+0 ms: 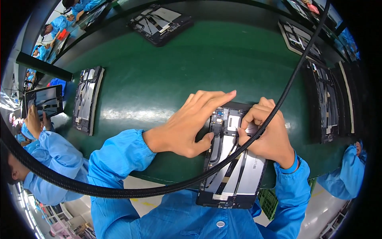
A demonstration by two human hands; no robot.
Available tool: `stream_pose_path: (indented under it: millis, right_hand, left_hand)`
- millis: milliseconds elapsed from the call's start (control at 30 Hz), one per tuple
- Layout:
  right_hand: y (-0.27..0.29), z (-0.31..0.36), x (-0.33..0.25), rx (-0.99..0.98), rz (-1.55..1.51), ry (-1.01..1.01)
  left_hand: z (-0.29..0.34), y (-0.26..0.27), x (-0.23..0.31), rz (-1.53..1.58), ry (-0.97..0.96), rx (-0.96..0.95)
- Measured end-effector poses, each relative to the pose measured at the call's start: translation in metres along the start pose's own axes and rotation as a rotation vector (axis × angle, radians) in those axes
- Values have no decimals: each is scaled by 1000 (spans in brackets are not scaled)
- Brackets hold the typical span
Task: The person connects internal cables and components inside tablet casings by hand, slides the assembled units onto the conveyor track, and picks up new tablet casings from a stack to assemble them.
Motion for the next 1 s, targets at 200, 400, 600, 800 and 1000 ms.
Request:
stream_pose_path:
  millis: [200,400,600,800,1000]
  right_hand:
    - [2,1,5,14,-20,-43]
    - [4,1,0,25,0,-9]
    - [3,0,0,10,2,-24]
    - [5,7,15,81,-41,-101]
    - [1,8,19,47,-33,-109]
  left_hand:
    - [25,7,32,-341,-326,176]
    - [34,-7,45,-415,-480,154]
    - [35,-10,44,-324,-412,90]
    - [36,-15,45,-314,-368,34]
    - [41,-20,53,-344,-405,-65]
Point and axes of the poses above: each hand's wrist, its own z-axis away from the middle knuckle, its own y-axis out of the back of the hand, x = y × z, the point moved 10 cm from there along -z, towards the middle knuckle, and after that the axes turned 9 degrees about -x, right-handed, at the moved point
